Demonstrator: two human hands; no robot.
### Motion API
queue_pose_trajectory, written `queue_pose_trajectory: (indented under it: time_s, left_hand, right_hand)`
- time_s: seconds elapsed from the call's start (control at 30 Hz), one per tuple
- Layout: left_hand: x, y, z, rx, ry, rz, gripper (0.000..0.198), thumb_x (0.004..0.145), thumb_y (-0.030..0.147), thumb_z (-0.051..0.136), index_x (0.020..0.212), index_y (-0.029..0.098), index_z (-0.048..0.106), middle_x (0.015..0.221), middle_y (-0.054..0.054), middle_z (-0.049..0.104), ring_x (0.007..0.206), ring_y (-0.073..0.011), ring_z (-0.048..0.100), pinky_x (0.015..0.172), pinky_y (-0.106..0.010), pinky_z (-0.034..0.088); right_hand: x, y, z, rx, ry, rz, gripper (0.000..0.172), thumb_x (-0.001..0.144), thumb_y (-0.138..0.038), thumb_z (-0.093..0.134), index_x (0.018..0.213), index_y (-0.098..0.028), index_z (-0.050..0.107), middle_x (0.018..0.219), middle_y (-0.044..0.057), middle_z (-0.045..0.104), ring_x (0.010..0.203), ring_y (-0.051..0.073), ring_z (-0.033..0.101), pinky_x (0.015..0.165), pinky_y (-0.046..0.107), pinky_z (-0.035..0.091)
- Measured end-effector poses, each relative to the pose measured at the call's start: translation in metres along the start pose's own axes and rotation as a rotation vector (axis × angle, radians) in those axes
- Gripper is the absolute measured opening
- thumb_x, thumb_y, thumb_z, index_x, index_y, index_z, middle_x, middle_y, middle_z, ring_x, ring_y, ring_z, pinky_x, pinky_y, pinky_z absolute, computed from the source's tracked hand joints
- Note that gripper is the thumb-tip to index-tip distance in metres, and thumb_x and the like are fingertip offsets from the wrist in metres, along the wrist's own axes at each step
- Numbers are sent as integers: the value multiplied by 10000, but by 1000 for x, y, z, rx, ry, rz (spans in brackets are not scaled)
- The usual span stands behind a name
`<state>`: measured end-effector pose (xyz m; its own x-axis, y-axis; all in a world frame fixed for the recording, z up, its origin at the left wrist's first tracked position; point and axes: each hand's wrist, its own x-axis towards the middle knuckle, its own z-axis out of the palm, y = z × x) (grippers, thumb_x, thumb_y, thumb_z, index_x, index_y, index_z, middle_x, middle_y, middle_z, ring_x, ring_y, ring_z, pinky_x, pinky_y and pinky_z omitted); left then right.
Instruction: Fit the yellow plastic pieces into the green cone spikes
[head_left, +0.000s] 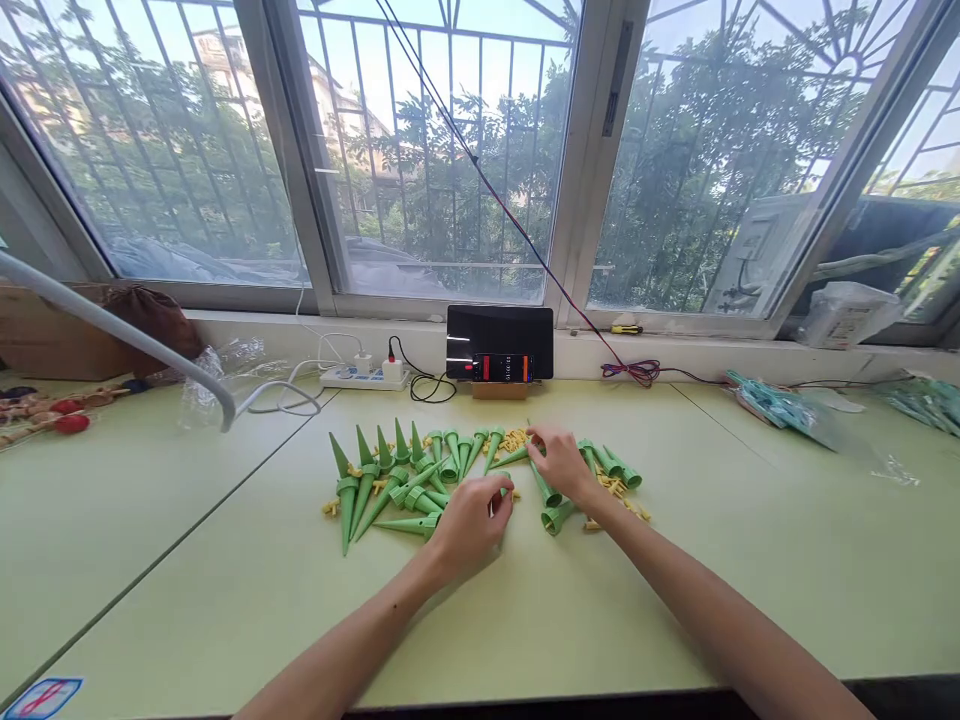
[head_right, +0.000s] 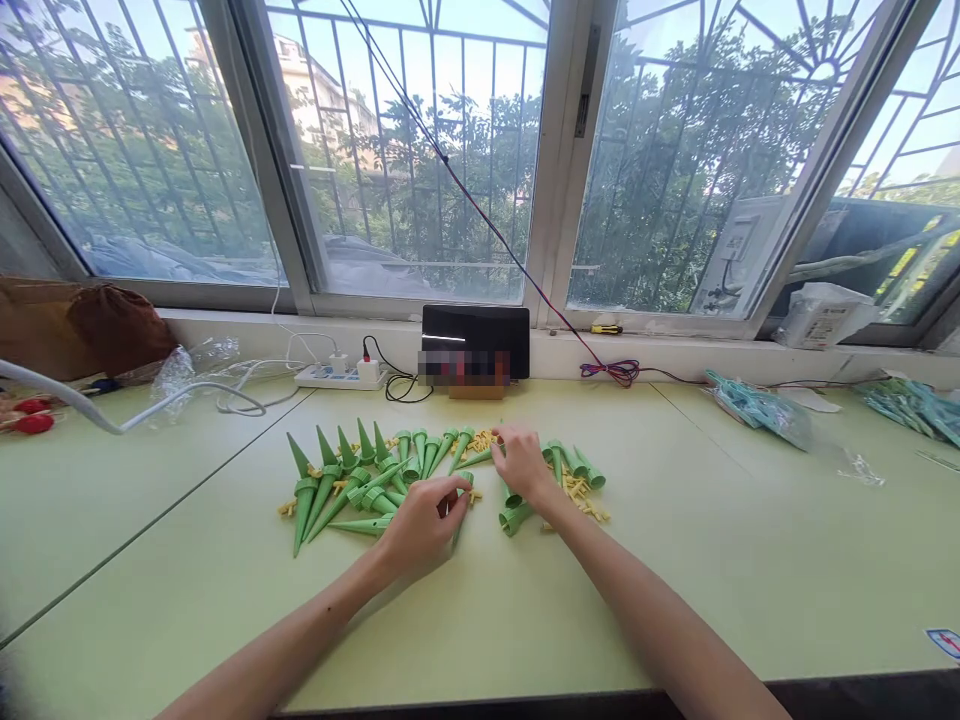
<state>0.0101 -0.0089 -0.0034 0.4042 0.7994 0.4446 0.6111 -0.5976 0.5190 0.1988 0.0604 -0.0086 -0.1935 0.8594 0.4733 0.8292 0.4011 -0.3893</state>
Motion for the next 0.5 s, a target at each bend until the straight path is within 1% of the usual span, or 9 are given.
queue_pose_trajectory:
  time_s: [0.03,0.13,0.2,0.27,0.37,0.5]
  left_hand:
    - [0,0,1,-2,-5,-1,186,885,191,505,844,176,685,636,-5,631,570,-132,528,592,-245,388]
    - [-1,-2,3,0,-28,-8,199,894,208,497,865,171,690,640,-10,633,577,-134,530,598,-249,389]
    - [-2,-4,4,0,-34,-10,202,896,215,494,861,172,688,638,-7,628,579,-132,529,598,-246,387]
    - [-3,-5,4,-7,-24,-13,201,897,215,493,848,176,685,636,-2,623,576,-128,526,600,-242,387]
    - [-5,-5,4,-19,-25,-12,195,891,203,498,866,179,690,626,3,617,564,-123,520,592,-237,384]
    - [-6,-3,4,-20,-35,-2,205,889,188,486,878,181,691,633,2,614,568,-124,521,587,-234,380]
  right_hand:
    - [3,-1,2,-56,-37,-4,198,923,-192,548,1083,-164,661,990,88,704,933,210,626,860,315,396]
    - [11,-7,11,-93,-65,5,181,921,-212,576,1062,-179,685,976,102,702,946,229,624,849,326,377]
    - [18,-10,17,-108,-87,11,123,900,-218,613,968,-181,709,935,105,702,922,234,626,827,321,372]
    - [24,-12,21,-119,-108,19,85,871,-177,634,842,-178,714,878,102,705,870,228,630,793,311,367]
    - [29,-14,24,-117,-113,11,151,850,-112,619,738,-176,698,804,92,703,806,215,625,751,298,352]
    - [28,-16,23,-95,-70,-17,173,869,-110,589,743,-173,691,788,79,689,791,204,610,748,294,345]
